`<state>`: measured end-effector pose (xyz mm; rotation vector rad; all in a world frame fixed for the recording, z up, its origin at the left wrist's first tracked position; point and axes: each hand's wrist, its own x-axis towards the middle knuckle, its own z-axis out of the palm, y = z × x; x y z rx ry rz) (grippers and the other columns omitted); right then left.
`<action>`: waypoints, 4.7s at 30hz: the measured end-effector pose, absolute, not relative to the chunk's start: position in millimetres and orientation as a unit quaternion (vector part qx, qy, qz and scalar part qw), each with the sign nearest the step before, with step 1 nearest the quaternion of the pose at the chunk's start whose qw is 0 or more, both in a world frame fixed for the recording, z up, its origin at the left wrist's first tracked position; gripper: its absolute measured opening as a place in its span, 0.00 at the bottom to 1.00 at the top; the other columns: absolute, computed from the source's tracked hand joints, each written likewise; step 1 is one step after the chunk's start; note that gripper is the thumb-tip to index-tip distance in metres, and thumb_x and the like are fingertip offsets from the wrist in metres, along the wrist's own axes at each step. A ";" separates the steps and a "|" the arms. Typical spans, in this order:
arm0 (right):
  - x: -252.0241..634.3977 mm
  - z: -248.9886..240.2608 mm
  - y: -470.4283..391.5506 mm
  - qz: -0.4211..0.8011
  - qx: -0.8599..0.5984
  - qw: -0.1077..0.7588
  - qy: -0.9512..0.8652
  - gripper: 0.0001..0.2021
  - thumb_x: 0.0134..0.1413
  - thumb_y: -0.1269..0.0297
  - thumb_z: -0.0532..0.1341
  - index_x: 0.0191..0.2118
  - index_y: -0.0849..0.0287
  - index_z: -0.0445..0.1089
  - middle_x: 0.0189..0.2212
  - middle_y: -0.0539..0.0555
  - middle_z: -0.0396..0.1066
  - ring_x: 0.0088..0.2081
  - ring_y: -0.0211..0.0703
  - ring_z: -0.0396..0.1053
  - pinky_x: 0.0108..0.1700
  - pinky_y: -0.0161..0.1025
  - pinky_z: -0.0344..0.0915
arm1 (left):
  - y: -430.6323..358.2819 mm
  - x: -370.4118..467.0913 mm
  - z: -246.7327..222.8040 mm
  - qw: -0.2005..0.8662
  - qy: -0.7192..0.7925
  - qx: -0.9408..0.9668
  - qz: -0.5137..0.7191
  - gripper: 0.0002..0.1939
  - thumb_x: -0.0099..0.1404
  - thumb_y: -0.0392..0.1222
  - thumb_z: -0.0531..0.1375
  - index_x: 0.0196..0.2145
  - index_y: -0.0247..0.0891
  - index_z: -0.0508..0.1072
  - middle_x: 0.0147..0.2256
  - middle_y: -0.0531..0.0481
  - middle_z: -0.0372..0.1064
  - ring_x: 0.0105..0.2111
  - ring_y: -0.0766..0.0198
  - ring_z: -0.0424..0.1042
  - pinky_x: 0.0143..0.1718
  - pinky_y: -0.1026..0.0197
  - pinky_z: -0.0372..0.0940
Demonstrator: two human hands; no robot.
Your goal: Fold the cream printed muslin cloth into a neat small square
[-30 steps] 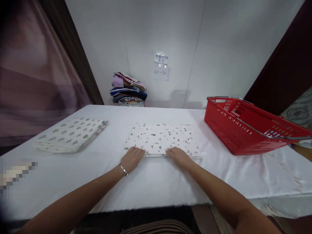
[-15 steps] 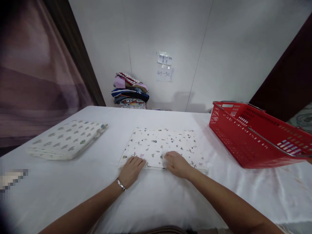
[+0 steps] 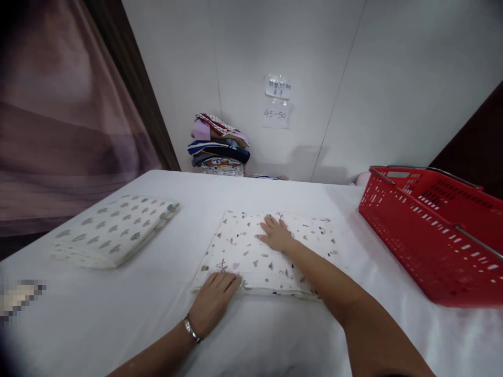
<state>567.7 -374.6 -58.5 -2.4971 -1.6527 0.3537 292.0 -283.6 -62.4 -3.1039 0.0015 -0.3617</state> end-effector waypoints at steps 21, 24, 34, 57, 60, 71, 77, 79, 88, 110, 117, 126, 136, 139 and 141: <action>535.5 -53.8 -249.4 0.119 -0.755 0.065 -0.641 0.38 0.56 0.38 0.36 0.66 0.56 0.40 0.66 0.52 0.31 0.65 0.49 0.29 0.63 0.52 0.27 | -281.9 295.4 -64.4 -0.029 -0.016 -0.994 -0.103 0.17 0.63 0.30 0.49 0.48 0.39 0.66 0.41 0.46 0.67 0.40 0.60 0.63 0.43 0.54 0.58; 536.2 -54.2 -244.5 0.122 -0.759 0.066 -0.637 0.37 0.57 0.39 0.37 0.66 0.56 0.39 0.66 0.52 0.31 0.65 0.48 0.29 0.63 0.52 0.28 | -280.8 296.4 -63.4 -0.037 -0.017 -0.994 -0.105 0.18 0.63 0.29 0.49 0.48 0.40 0.66 0.40 0.46 0.67 0.40 0.60 0.63 0.43 0.54 0.58; 569.3 -55.3 -346.3 0.084 -0.832 0.052 -0.545 0.38 0.57 0.38 0.35 0.66 0.58 0.41 0.66 0.54 0.32 0.65 0.51 0.29 0.62 0.54 0.27 | -279.0 298.0 -64.4 -0.018 -0.019 -0.993 -0.115 0.18 0.61 0.27 0.50 0.48 0.39 0.67 0.41 0.47 0.66 0.41 0.59 0.63 0.43 0.55 0.58; 563.6 -53.6 -462.7 0.069 -0.883 0.062 -0.459 0.36 0.57 0.39 0.35 0.66 0.54 0.42 0.66 0.52 0.30 0.65 0.50 0.26 0.62 0.54 0.27 | -269.8 300.1 -69.2 -0.023 0.003 -0.987 -0.161 0.22 0.59 0.26 0.51 0.48 0.43 0.70 0.42 0.46 0.69 0.43 0.58 0.64 0.43 0.55 0.59; 564.6 -55.4 -475.3 0.107 -0.889 0.071 -0.439 0.35 0.58 0.40 0.37 0.66 0.53 0.42 0.66 0.52 0.31 0.65 0.50 0.29 0.62 0.55 0.30 | -269.1 301.2 -69.2 -0.019 0.000 -0.988 -0.151 0.23 0.58 0.25 0.50 0.47 0.42 0.70 0.42 0.46 0.69 0.43 0.58 0.64 0.43 0.54 0.60; 573.6 -50.7 -551.0 0.056 -0.921 0.150 -0.354 0.27 0.60 0.50 0.47 0.61 0.54 0.54 0.64 0.56 0.43 0.65 0.51 0.37 0.62 0.56 0.37 | -274.6 302.6 -59.9 -0.015 -0.011 -0.993 -0.120 0.23 0.58 0.26 0.48 0.48 0.40 0.70 0.43 0.45 0.70 0.43 0.54 0.65 0.43 0.52 0.60; 549.3 -48.3 -612.7 -0.040 -0.938 0.282 -0.197 0.19 0.56 0.57 0.53 0.49 0.59 0.69 0.48 0.58 0.69 0.49 0.47 0.66 0.51 0.43 0.61 | -276.3 302.8 -56.6 -0.008 -0.012 -0.993 -0.118 0.24 0.57 0.27 0.48 0.48 0.40 0.70 0.44 0.44 0.70 0.43 0.54 0.66 0.44 0.52 0.60; 534.6 -51.4 -638.2 -0.037 -0.943 0.291 -0.159 0.16 0.52 0.60 0.56 0.44 0.59 0.72 0.41 0.57 0.72 0.40 0.44 0.70 0.46 0.41 0.64 | -277.8 302.6 -56.6 -0.002 -0.013 -0.991 -0.131 0.23 0.56 0.28 0.49 0.47 0.40 0.71 0.44 0.44 0.69 0.45 0.54 0.66 0.45 0.51 0.60; 487.1 -58.5 -673.0 0.056 -0.908 0.405 -0.090 0.13 0.51 0.61 0.55 0.40 0.61 0.70 0.18 0.46 0.66 0.17 0.34 0.61 0.22 0.31 0.59 | -315.1 318.5 -57.9 -0.006 0.048 -0.981 -0.186 0.18 0.60 0.35 0.51 0.48 0.37 0.69 0.48 0.42 0.67 0.48 0.54 0.64 0.48 0.51 0.57; 501.4 -61.2 -668.3 -0.064 -0.926 0.147 -0.343 0.16 0.60 0.66 0.50 0.48 0.53 0.70 0.42 0.52 0.69 0.43 0.41 0.67 0.43 0.34 0.62 | -329.7 340.4 -63.5 -0.096 0.050 -0.984 -0.139 0.15 0.64 0.41 0.50 0.45 0.39 0.71 0.45 0.44 0.69 0.46 0.55 0.64 0.46 0.52 0.60; 491.9 -59.0 -664.1 -0.069 -0.928 0.137 -0.339 0.18 0.55 0.69 0.52 0.50 0.54 0.69 0.46 0.55 0.67 0.46 0.44 0.64 0.47 0.39 0.61 | -338.4 342.6 -53.8 -0.101 0.033 -0.986 -0.131 0.14 0.64 0.44 0.51 0.43 0.40 0.71 0.44 0.45 0.69 0.45 0.55 0.64 0.45 0.52 0.60; 491.3 -47.3 -612.9 -0.078 -0.864 0.168 -0.468 0.12 0.57 0.67 0.53 0.38 0.56 0.75 0.40 0.57 0.72 0.43 0.45 0.66 0.46 0.41 0.60 | -374.7 380.2 -48.6 -0.117 0.052 -0.987 -0.092 0.11 0.64 0.39 0.52 0.39 0.41 0.73 0.40 0.47 0.69 0.42 0.58 0.64 0.44 0.55 0.60; 491.4 -46.4 -606.8 -0.060 -0.864 0.138 -0.480 0.12 0.59 0.70 0.51 0.36 0.61 0.71 0.36 0.57 0.70 0.40 0.44 0.64 0.43 0.40 0.59 | -374.6 388.9 -49.3 -0.108 0.044 -0.990 -0.080 0.14 0.67 0.42 0.48 0.37 0.40 0.73 0.36 0.48 0.70 0.38 0.61 0.66 0.40 0.59 0.60; 486.7 -44.5 -606.5 -0.066 -0.849 0.159 -0.500 0.10 0.59 0.68 0.52 0.38 0.60 0.70 0.38 0.57 0.69 0.42 0.44 0.63 0.44 0.39 0.59 | -375.9 388.7 -51.8 -0.118 0.036 -0.988 -0.095 0.12 0.66 0.39 0.49 0.40 0.39 0.71 0.37 0.47 0.70 0.39 0.60 0.66 0.39 0.58 0.60; 484.9 -44.3 -606.1 -0.070 -0.843 0.169 -0.506 0.09 0.59 0.69 0.52 0.37 0.59 0.70 0.38 0.57 0.69 0.42 0.43 0.63 0.44 0.39 0.58 | -376.9 388.7 -53.9 -0.127 0.029 -0.986 -0.106 0.10 0.65 0.36 0.49 0.39 0.39 0.70 0.37 0.47 0.69 0.38 0.61 0.65 0.38 0.59 0.60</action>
